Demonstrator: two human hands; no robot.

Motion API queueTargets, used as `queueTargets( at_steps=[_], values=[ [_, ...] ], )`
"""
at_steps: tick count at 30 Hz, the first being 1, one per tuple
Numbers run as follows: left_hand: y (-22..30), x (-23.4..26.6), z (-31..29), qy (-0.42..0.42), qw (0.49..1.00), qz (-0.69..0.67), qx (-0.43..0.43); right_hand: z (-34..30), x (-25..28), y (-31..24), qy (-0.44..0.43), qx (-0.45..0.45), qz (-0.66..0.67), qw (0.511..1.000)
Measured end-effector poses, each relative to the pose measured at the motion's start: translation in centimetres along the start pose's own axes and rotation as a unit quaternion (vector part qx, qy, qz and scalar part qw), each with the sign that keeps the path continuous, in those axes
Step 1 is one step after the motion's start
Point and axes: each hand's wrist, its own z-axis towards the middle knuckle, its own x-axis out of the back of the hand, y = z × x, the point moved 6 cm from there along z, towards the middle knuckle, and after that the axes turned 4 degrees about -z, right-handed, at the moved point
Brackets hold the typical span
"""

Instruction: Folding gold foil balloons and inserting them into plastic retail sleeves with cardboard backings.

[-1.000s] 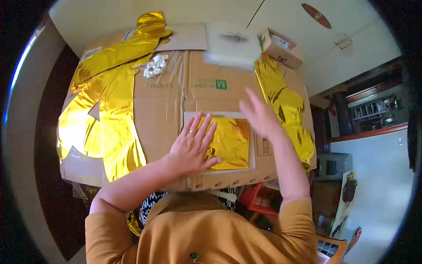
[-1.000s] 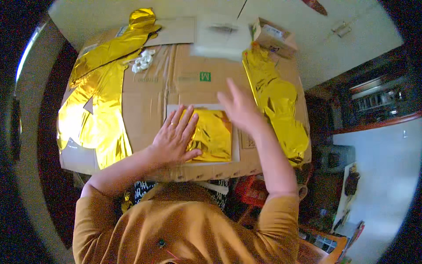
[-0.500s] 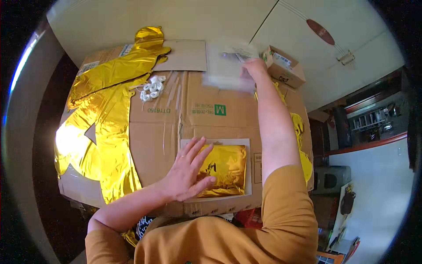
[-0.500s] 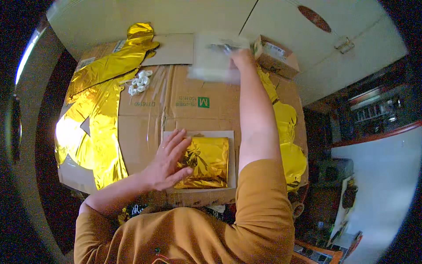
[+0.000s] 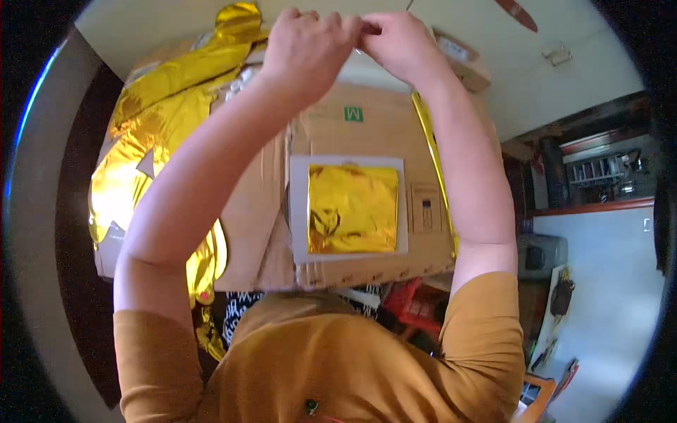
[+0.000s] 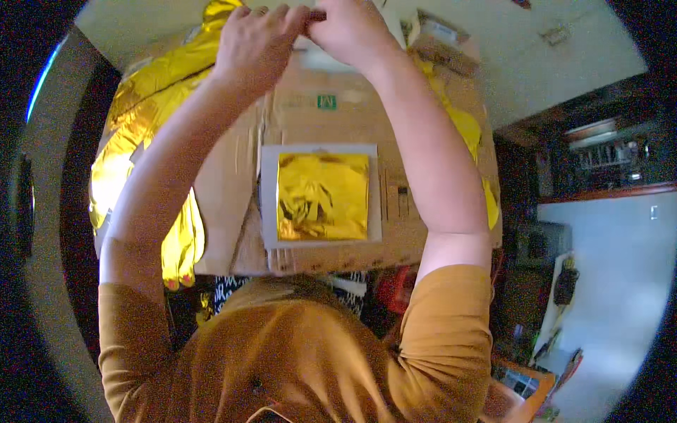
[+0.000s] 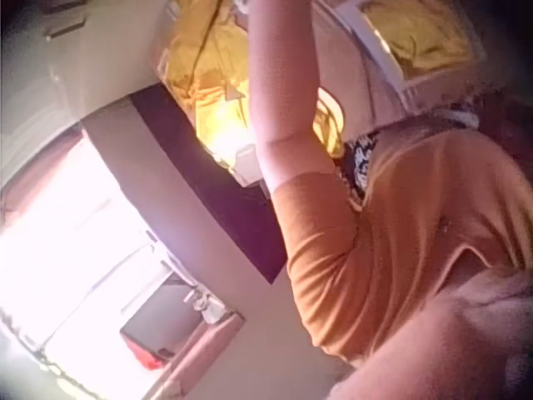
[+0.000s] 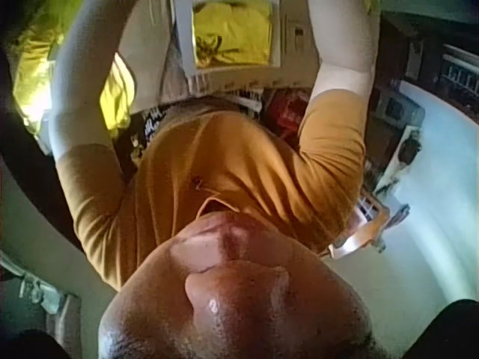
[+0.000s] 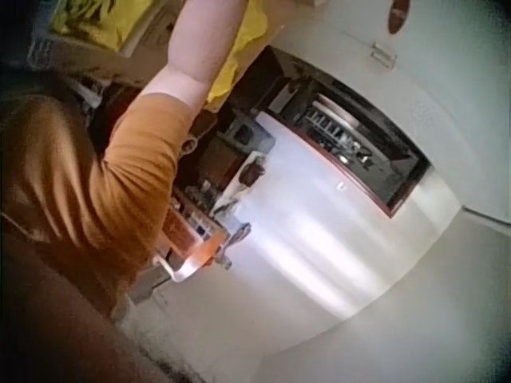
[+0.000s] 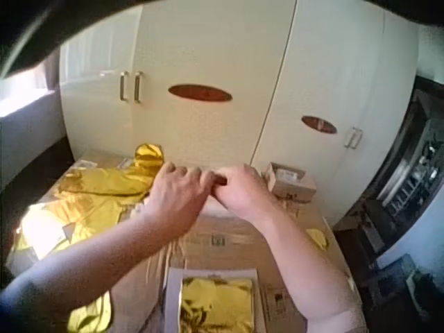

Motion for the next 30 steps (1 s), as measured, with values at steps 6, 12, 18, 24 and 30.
queueTargets(
  at_steps=[6,12,18,24,30],
  values=[
    [-3.4,-6.1,-4.1,0.124,0.988,-0.091,0.021,-12.9,-3.3,-0.5,0.119,-0.021,-0.01,0.993],
    [-1.4,-8.0,-7.9,0.072,0.991,-0.079,-0.087,-22.3,-9.6,-0.7,0.047,0.069,-0.057,0.995],
    [3.2,-7.7,-14.1,0.04,0.971,-0.14,-0.19,-28.0,-8.7,-2.6,0.005,0.07,-0.03,0.997],
    [4.5,-7.8,-16.8,0.011,0.97,-0.158,-0.185,-36.3,-1.4,-2.6,0.24,-0.113,0.072,0.962],
    [4.9,-7.8,-16.6,0.02,0.964,-0.175,-0.198,-48.0,-10.0,-2.0,0.104,-0.487,0.666,0.556]
  ],
)
